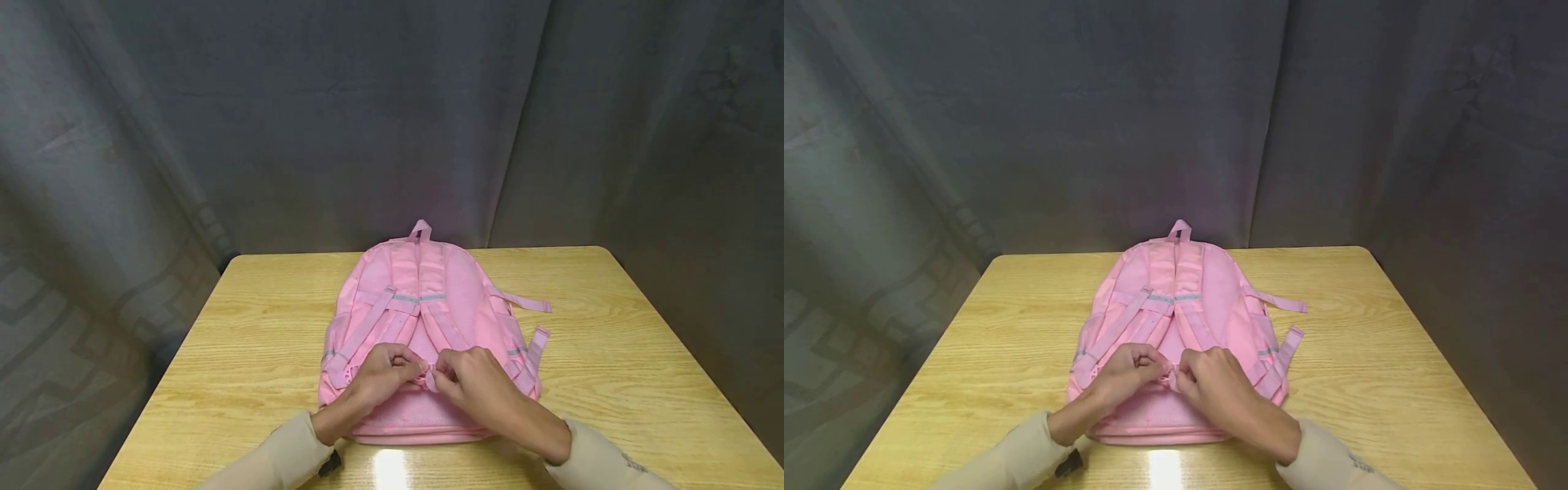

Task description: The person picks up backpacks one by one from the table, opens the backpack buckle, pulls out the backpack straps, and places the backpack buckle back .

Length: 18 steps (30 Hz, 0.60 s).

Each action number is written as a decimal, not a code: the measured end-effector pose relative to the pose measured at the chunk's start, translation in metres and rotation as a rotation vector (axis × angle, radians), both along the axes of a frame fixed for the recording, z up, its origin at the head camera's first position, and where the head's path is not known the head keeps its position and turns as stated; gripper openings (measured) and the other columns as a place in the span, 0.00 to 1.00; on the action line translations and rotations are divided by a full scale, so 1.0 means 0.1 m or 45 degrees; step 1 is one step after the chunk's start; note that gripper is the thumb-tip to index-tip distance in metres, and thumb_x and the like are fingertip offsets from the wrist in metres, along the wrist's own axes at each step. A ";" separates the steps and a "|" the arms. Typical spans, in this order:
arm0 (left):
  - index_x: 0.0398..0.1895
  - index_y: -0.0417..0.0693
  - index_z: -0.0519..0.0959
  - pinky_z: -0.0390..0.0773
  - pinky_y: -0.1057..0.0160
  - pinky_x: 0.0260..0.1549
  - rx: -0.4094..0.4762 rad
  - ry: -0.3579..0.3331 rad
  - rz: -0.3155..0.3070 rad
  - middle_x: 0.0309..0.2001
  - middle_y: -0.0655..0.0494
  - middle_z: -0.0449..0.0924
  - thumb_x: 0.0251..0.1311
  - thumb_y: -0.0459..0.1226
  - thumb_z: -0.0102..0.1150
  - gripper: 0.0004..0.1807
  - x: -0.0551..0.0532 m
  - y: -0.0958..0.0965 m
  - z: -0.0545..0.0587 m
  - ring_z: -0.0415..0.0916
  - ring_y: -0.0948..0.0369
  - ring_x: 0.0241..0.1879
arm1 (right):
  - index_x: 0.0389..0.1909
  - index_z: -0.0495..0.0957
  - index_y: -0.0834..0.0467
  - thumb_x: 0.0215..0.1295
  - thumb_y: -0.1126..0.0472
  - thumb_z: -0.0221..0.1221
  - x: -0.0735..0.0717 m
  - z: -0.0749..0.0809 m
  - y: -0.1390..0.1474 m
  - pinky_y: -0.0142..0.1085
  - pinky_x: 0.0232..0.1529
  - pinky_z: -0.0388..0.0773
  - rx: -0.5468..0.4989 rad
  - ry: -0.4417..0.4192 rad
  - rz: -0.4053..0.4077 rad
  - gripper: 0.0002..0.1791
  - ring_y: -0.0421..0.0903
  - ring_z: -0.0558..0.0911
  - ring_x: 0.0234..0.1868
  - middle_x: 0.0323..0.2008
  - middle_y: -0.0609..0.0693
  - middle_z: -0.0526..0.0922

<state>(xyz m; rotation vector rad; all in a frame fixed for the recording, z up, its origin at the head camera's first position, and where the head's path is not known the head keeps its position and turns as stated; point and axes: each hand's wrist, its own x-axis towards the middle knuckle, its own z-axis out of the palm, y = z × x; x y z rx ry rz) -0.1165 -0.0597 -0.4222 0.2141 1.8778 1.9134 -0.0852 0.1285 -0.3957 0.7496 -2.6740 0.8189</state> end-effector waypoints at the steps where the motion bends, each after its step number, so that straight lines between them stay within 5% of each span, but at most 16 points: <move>1: 0.36 0.28 0.80 0.87 0.60 0.37 -0.023 0.027 0.003 0.30 0.48 0.85 0.61 0.29 0.63 0.07 0.01 0.00 0.01 0.84 0.61 0.30 | 0.20 0.80 0.54 0.54 0.67 0.66 0.00 0.02 0.00 0.21 0.18 0.69 0.007 -0.031 -0.014 0.08 0.25 0.66 0.17 0.15 0.37 0.78; 6: 0.32 0.36 0.81 0.84 0.67 0.30 -0.183 0.193 0.006 0.29 0.50 0.85 0.58 0.32 0.67 0.06 0.05 0.01 0.02 0.84 0.60 0.29 | 0.22 0.83 0.56 0.55 0.66 0.67 -0.02 0.07 0.00 0.23 0.19 0.71 0.042 -0.157 -0.050 0.06 0.27 0.68 0.17 0.15 0.38 0.80; 12: 0.29 0.40 0.82 0.76 0.74 0.21 -0.298 0.400 -0.014 0.26 0.51 0.85 0.57 0.34 0.70 0.06 0.09 0.01 0.02 0.79 0.63 0.24 | 0.20 0.83 0.53 0.55 0.69 0.64 -0.04 0.09 0.00 0.25 0.13 0.61 0.025 -0.303 -0.032 0.09 0.29 0.60 0.14 0.11 0.33 0.73; 18: 0.28 0.41 0.82 0.76 0.73 0.19 -0.319 0.466 -0.028 0.24 0.53 0.85 0.56 0.34 0.70 0.06 0.10 0.01 0.00 0.78 0.65 0.22 | 0.12 0.70 0.50 0.52 0.72 0.61 -0.04 0.08 0.02 0.24 0.14 0.55 0.022 -0.317 0.012 0.18 0.29 0.56 0.14 0.09 0.33 0.62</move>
